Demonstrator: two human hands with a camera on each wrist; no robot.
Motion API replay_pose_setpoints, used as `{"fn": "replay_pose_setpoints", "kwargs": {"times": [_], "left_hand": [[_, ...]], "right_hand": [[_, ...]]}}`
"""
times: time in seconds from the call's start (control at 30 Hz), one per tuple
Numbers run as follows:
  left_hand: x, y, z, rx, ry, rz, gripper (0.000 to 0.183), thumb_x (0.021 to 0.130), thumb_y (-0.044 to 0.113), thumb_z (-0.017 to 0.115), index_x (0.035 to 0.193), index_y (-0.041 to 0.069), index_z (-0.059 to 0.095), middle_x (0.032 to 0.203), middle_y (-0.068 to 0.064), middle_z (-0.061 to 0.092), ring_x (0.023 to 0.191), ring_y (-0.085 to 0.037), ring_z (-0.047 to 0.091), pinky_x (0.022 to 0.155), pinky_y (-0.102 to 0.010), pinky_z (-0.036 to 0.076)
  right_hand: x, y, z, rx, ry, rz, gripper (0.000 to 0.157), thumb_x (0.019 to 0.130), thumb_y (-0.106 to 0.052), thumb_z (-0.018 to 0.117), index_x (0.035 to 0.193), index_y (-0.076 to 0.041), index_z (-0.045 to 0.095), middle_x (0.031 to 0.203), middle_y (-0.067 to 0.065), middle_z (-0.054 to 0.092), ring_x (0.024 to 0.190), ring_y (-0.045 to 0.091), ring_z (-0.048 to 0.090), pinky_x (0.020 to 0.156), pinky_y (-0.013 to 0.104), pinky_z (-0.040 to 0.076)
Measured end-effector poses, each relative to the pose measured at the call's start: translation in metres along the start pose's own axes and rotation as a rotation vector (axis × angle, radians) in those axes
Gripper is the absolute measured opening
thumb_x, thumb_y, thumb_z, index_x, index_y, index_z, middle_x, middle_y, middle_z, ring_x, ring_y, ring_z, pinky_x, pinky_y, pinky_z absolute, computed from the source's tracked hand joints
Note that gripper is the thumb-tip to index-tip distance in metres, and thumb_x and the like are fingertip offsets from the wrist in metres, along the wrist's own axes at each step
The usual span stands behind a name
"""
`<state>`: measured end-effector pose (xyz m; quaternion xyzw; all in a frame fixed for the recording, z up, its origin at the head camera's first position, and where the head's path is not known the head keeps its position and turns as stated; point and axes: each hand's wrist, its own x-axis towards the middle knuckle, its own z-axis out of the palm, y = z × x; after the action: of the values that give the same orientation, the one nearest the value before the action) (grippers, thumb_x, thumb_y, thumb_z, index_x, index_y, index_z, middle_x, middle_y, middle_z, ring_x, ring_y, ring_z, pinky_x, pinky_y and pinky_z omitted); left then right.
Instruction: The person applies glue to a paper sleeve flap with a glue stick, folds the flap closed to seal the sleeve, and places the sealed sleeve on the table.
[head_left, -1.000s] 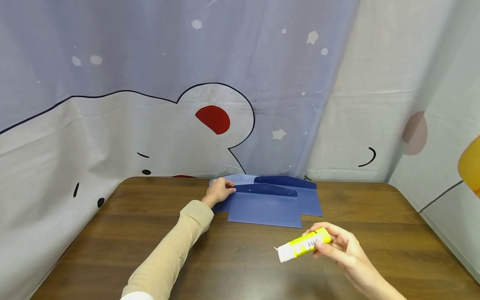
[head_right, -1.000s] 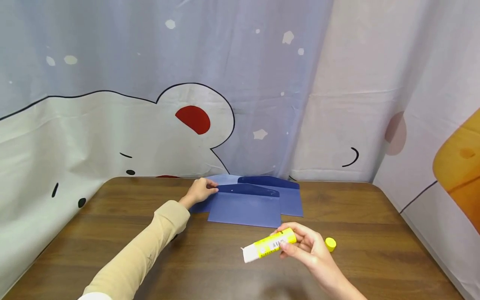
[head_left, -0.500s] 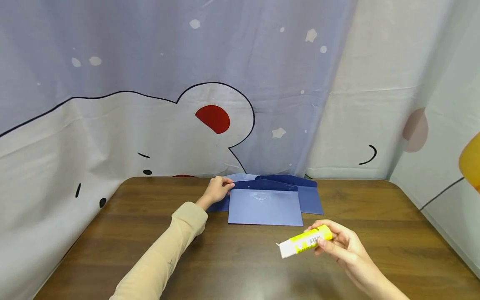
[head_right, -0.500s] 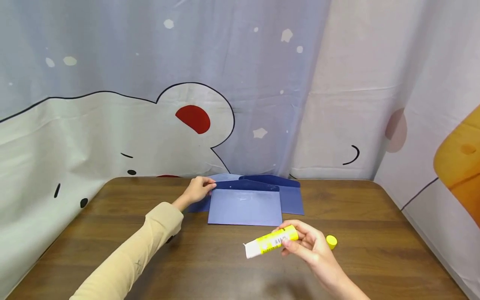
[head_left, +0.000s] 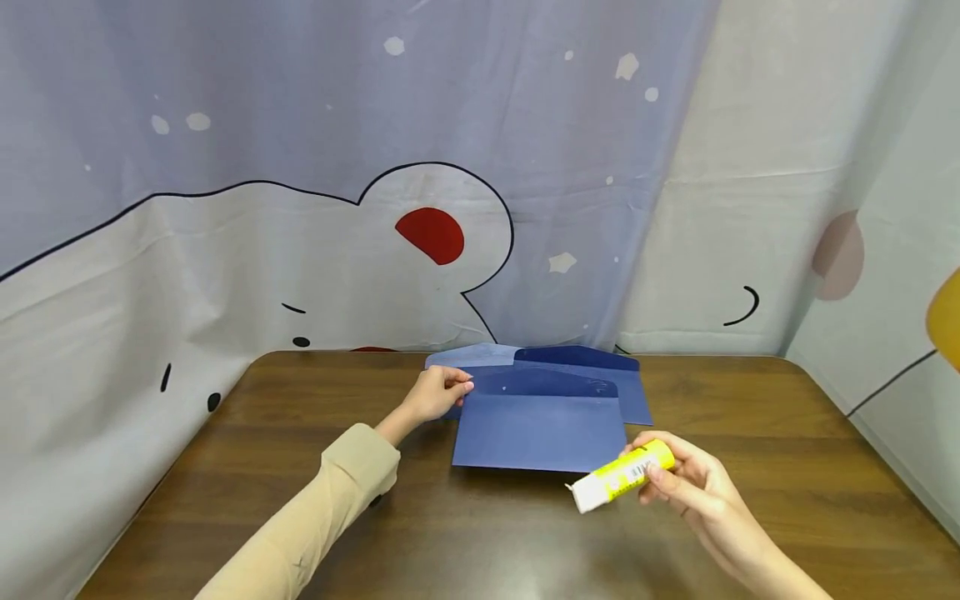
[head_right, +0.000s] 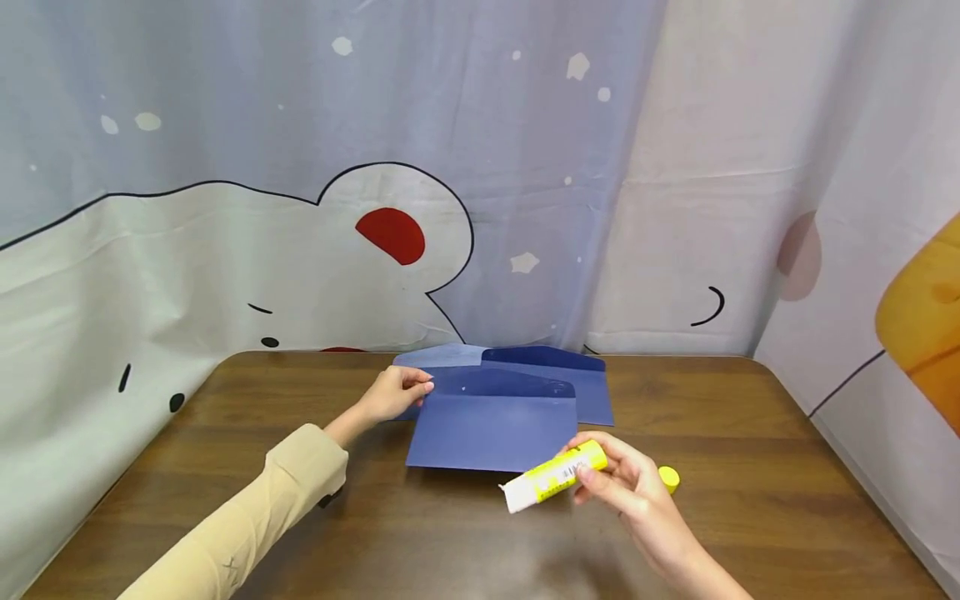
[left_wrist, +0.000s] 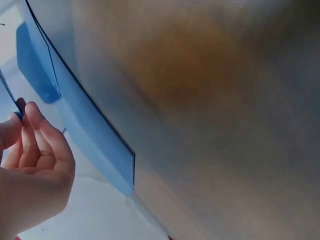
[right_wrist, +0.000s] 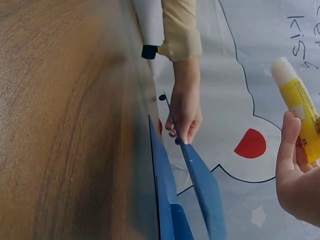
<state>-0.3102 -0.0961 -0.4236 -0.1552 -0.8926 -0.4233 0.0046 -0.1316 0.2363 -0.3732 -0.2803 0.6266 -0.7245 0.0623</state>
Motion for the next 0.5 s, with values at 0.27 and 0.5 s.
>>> {"fn": "replay_pose_setpoints", "kwargs": {"times": [0.27,0.5], "left_hand": [[-0.034,0.000,0.009,-0.020,-0.028,-0.013,0.017,0.089,0.009,0.065,0.099,-0.002,0.073,0.070,-0.007,0.070,0.060,-0.012,0.062,0.051,-0.017,0.040],[-0.060,0.010,0.012,-0.034,-0.100,0.006,0.014,0.090,0.009,0.065,0.095,-0.001,0.074,0.068,-0.007,0.069,0.058,-0.007,0.058,0.048,-0.017,0.038]], "right_hand": [[-0.002,-0.001,0.002,0.013,-0.018,-0.005,0.034,0.097,0.009,0.028,0.121,-0.002,0.050,0.113,-0.001,0.063,0.089,0.007,0.062,0.074,0.024,0.051],[-0.002,-0.006,0.002,0.032,-0.015,-0.006,0.033,0.098,0.008,0.027,0.120,-0.001,0.050,0.112,0.000,0.063,0.090,0.006,0.062,0.073,0.024,0.051]]}}
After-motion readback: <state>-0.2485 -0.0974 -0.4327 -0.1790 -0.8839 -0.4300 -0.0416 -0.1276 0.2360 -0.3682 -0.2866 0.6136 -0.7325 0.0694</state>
